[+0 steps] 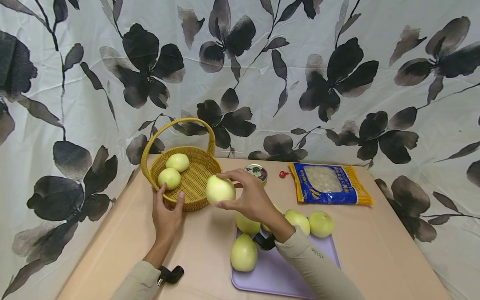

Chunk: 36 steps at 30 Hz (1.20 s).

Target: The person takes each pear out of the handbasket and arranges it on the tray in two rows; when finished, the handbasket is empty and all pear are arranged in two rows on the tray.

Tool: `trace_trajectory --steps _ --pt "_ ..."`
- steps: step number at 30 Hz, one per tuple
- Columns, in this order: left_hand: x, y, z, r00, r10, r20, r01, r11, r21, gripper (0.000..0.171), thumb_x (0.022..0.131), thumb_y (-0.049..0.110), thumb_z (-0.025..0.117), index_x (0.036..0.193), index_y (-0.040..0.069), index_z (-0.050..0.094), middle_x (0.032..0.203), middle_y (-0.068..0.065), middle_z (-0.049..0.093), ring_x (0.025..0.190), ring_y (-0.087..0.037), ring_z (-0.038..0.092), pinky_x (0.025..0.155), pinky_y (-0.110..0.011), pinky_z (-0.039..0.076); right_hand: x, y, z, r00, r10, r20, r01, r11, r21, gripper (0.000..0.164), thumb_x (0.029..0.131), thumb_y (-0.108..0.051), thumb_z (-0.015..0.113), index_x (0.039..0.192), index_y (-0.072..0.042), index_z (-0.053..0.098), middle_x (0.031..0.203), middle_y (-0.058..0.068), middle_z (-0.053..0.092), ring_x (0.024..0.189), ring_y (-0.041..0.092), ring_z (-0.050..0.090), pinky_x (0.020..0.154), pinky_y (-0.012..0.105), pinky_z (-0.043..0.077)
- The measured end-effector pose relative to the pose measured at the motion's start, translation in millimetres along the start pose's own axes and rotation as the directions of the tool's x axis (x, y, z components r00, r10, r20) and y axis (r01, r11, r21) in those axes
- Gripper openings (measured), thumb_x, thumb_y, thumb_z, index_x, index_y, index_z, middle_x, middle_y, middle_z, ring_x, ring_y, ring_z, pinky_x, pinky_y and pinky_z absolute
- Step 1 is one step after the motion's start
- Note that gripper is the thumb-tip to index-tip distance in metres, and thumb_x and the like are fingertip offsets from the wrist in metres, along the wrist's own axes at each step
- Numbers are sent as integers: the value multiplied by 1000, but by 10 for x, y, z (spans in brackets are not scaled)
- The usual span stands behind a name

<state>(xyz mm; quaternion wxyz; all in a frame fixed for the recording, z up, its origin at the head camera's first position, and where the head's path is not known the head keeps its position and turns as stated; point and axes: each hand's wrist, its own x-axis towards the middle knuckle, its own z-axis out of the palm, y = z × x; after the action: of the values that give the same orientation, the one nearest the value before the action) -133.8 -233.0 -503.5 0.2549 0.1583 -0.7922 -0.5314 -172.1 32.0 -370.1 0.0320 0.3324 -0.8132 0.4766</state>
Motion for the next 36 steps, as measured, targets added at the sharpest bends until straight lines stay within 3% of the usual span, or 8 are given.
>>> trace_trajectory --steps 9,17,25,30,36 --pt "7 -10 -10 1000 -2 5 2 1000 -14 76 103 42 70 166 16 36 180 -6 1 166 -30 14 131 -56 30 -527 68 -172 992 62 -114 -60 998 20 69 71 -19 102 134 -23 73 135 -6 70 130 16 65 96 35 65" --pt "16 9 -6 1000 -12 17 13 1000 -22 76 104 42 69 167 17 34 180 -2 1 165 -29 17 129 -55 35 -972 168 -263 964 125 -235 -137 990 -37 72 69 -20 103 134 -29 73 133 -8 71 124 15 68 97 38 65" --pt "18 -5 5 1000 -11 20 11 999 -40 76 104 41 69 167 17 34 180 -2 0 165 -27 15 130 -54 34 -1378 260 -206 918 244 -312 -275 960 -59 74 65 -17 104 132 -29 74 132 -8 70 122 14 67 95 34 65" --pt "21 -23 15 1000 -3 22 4 999 -47 76 104 42 69 166 16 34 180 -3 1 166 -26 14 130 -52 33 -1569 311 -134 896 266 -356 -322 940 -109 76 61 -14 105 130 -26 75 130 -7 71 124 16 66 94 32 65" --pt "26 -32 23 1000 1 18 0 999 -46 75 104 41 69 166 15 35 180 -6 8 165 -28 17 130 -53 34 -1744 375 -35 887 254 -386 -336 927 -163 75 58 -14 106 126 -24 76 125 -6 72 115 18 70 88 31 66"
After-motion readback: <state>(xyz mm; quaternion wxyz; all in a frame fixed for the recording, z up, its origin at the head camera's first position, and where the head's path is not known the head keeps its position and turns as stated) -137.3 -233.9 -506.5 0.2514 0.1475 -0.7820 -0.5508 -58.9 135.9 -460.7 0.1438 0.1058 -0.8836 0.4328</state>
